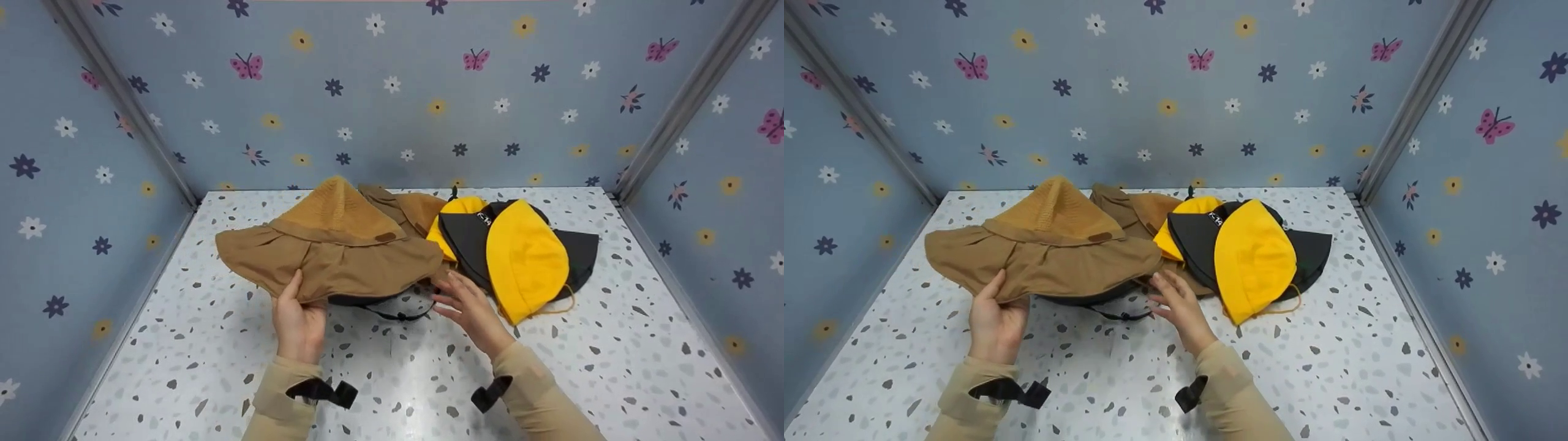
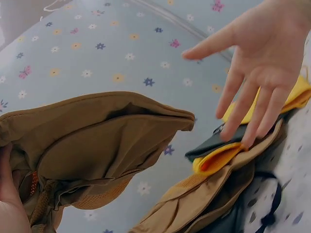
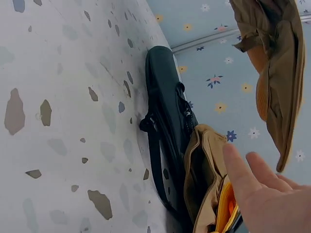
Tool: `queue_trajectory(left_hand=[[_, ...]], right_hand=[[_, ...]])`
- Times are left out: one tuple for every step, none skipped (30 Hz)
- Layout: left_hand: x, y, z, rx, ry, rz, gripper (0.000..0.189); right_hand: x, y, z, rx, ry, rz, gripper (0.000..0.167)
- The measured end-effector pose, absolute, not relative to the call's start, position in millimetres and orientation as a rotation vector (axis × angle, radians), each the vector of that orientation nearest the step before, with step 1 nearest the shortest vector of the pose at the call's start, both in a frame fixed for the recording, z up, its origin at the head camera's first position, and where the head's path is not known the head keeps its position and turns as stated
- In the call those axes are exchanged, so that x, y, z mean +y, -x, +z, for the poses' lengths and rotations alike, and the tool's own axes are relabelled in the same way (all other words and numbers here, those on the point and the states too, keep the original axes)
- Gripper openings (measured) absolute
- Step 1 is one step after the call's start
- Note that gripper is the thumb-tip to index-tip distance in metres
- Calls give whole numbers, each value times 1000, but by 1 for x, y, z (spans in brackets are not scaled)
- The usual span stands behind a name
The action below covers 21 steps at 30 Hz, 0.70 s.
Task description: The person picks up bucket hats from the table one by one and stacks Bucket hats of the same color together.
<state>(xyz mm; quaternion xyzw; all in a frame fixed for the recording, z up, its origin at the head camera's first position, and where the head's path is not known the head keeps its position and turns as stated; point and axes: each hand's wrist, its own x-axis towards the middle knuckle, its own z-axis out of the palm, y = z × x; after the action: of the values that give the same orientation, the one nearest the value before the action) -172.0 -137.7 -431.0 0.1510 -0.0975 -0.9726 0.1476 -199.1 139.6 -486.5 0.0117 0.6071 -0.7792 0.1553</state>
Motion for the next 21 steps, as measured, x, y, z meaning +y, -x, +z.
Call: queue_trajectory(left_hand=[[-135,171,-432,-286,-437,-2816,25],[-133,170,-432,-296,-442,-2831,24],[-130,170,-433,-299,-444,-2847,24],[-128,169,-433,-300,-443,-2860,25],[-126,168,-434,-299,-440,-2873,25],[-124,168,-434,-304,-440,-2884,24],[-122,167,-434,-309,-441,-2893,24],[-121,167,-434,-317,-446,-2899,23],[-120,166,-435,-314,-452,-2906,21],[-118,166,-435,-318,-458,-2909,20],[-118,166,-436,-322,-465,-2913,18],[-117,166,-436,-327,-472,-2916,17],[-116,166,-437,-329,-476,-2919,16],[-115,166,-438,-332,-477,-2923,16],[-115,166,-438,-330,-480,-2927,16],[-114,166,-438,-331,-483,-2931,16],[-114,166,-439,-329,-481,-2936,17],[-114,166,-439,-332,-481,-2940,18],[-113,166,-439,-337,-484,-2942,18],[-113,166,-440,-340,-488,-2943,18],[-113,166,-440,-343,-492,-2943,19]], right_hand=[[139,199,-486,1734,-39,-2250,59],[139,200,-485,1721,-50,-2272,58],[138,200,-484,1707,-57,-2293,57],[138,201,-483,1691,-58,-2311,56],[138,201,-483,1672,-63,-2329,55],[137,202,-482,1646,-68,-2350,53],[137,203,-481,1624,-72,-2367,52],[137,203,-480,1590,-73,-2394,51],[136,204,-480,1557,-74,-2420,50],[136,204,-480,1521,-78,-2447,48],[136,205,-479,1486,-87,-2474,47],[135,205,-479,1458,-92,-2497,47],[135,205,-479,1436,-101,-2516,46],[135,205,-479,1417,-112,-2534,46],[135,205,-479,1403,-132,-2548,46],[134,205,-479,1399,-145,-2559,47],[134,205,-479,1394,-162,-2569,47],[134,205,-479,1394,-174,-2578,47],[134,205,-479,1394,-182,-2585,47],[134,204,-479,1399,-191,-2590,47],[134,204,-479,1402,-196,-2594,46]])
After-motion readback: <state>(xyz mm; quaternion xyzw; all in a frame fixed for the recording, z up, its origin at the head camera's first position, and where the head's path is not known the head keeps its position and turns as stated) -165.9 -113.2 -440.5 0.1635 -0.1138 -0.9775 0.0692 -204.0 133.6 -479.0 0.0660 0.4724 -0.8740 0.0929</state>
